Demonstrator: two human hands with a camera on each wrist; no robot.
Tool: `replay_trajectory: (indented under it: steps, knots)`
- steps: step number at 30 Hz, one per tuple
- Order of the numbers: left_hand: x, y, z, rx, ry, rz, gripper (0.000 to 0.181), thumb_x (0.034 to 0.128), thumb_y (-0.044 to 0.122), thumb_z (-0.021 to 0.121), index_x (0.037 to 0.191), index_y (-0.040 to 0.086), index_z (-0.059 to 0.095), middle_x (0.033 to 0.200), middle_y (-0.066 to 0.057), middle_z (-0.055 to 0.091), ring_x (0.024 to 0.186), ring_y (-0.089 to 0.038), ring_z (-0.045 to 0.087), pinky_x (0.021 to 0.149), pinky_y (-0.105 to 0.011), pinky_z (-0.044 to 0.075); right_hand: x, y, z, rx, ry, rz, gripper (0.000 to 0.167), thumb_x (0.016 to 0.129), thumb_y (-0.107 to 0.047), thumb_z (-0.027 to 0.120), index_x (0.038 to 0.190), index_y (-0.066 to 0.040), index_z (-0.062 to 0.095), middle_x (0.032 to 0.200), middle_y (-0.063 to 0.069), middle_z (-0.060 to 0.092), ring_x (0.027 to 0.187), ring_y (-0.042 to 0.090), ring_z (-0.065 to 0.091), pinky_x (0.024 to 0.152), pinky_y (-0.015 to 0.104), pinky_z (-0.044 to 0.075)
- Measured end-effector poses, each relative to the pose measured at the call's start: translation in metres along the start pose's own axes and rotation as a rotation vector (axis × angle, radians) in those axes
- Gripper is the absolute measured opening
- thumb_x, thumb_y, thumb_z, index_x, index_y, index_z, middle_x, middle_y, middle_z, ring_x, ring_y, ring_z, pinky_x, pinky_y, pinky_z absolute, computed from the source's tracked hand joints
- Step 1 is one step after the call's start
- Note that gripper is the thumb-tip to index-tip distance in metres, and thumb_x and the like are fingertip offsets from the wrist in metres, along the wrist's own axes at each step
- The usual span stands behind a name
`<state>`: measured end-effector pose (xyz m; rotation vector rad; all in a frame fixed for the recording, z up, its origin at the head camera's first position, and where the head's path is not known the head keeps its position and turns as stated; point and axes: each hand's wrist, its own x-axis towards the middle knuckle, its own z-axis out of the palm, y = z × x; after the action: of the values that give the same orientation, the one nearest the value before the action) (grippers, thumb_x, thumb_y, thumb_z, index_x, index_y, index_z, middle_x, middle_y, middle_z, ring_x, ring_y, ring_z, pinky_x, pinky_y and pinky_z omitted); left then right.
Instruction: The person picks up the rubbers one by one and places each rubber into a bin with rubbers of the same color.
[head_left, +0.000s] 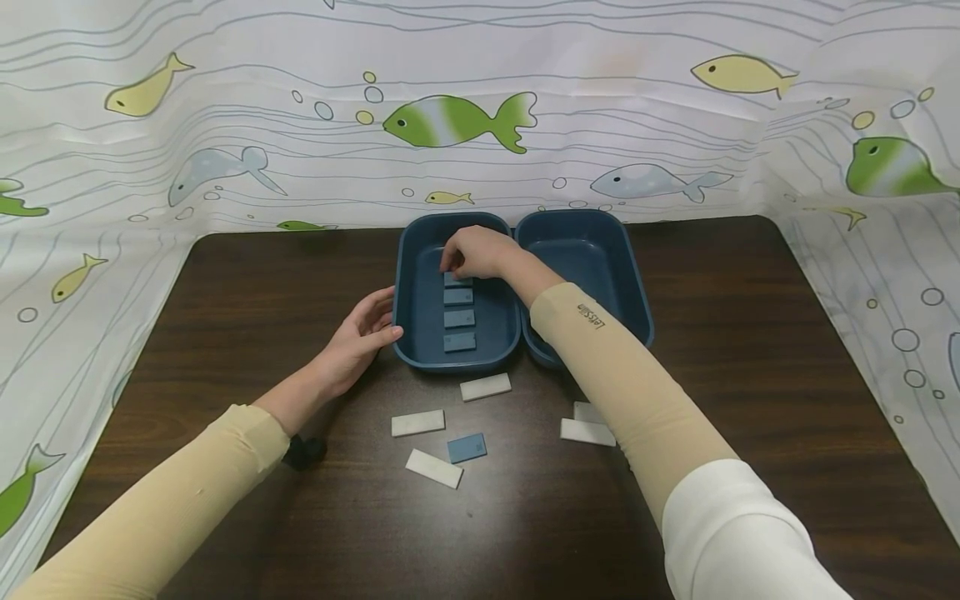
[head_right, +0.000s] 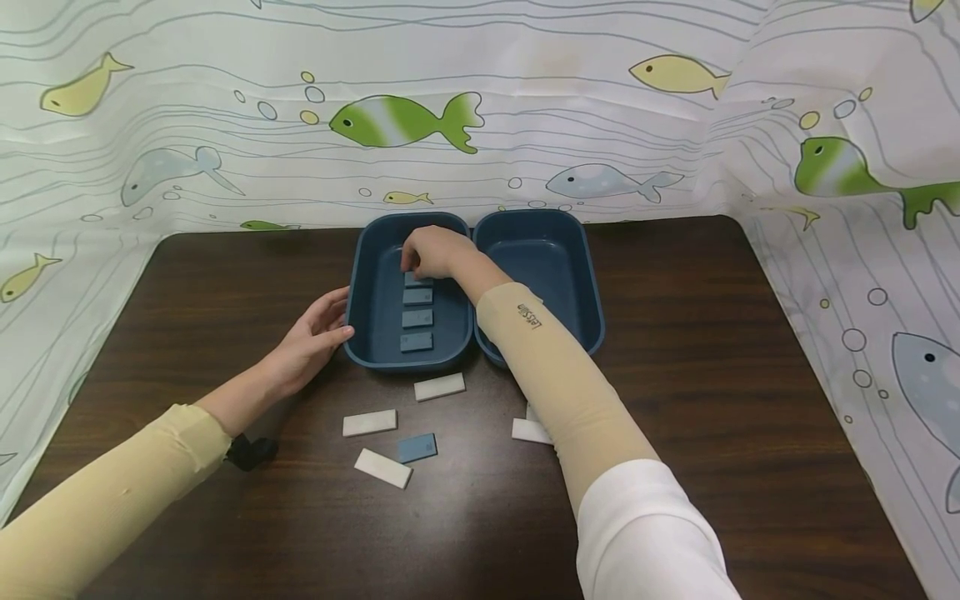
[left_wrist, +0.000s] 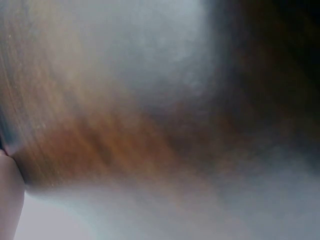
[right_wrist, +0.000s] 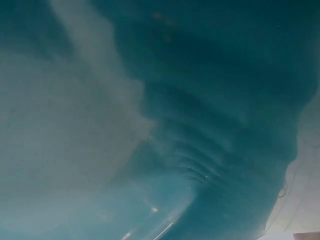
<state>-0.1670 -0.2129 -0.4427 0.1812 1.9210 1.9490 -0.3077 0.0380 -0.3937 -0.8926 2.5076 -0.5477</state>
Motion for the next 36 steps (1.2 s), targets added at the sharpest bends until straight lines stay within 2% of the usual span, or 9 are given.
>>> replay_trajectory:
  steps: [19, 27, 36]
  knots:
    - [0.0001, 0.0005, -0.0004, 0.009, 0.008, -0.006, 0.069, 0.1071, 0.005, 0.055, 0.167, 0.008, 0.022, 0.17, -0.02, 0.027, 0.136, -0.011, 0.046, 0.108, -0.015, 0.042, -0.0009, -0.0004, 0.0, 0.007, 0.045, 0.007, 0.021, 0.104, -0.013, 0.067, 0.122, -0.012, 0.077, 0.122, 0.007, 0.074, 0.113, 0.021, 0.066, 0.105, 0.039, 0.053]
    - [-0.0003, 0.0013, -0.0007, 0.015, 0.011, -0.016, 0.069, 0.1069, 0.006, 0.055, 0.167, 0.008, 0.022, 0.17, -0.02, 0.027, 0.139, -0.015, 0.044, 0.108, -0.015, 0.041, -0.0022, 0.0007, -0.0005, 0.058, 0.084, -0.022, 0.024, 0.103, -0.012, 0.064, 0.123, -0.009, 0.077, 0.121, 0.008, 0.075, 0.109, 0.021, 0.066, 0.103, 0.038, 0.053]
    - [-0.0003, 0.001, 0.0002, 0.003, 0.011, -0.008, 0.07, 0.1065, 0.005, 0.056, 0.167, 0.007, 0.022, 0.17, -0.021, 0.026, 0.138, -0.013, 0.044, 0.108, -0.015, 0.042, -0.0041, 0.0025, -0.0028, 0.123, 0.133, -0.07, 0.024, 0.103, -0.011, 0.064, 0.123, -0.006, 0.077, 0.119, 0.01, 0.077, 0.107, 0.022, 0.068, 0.102, 0.037, 0.054]
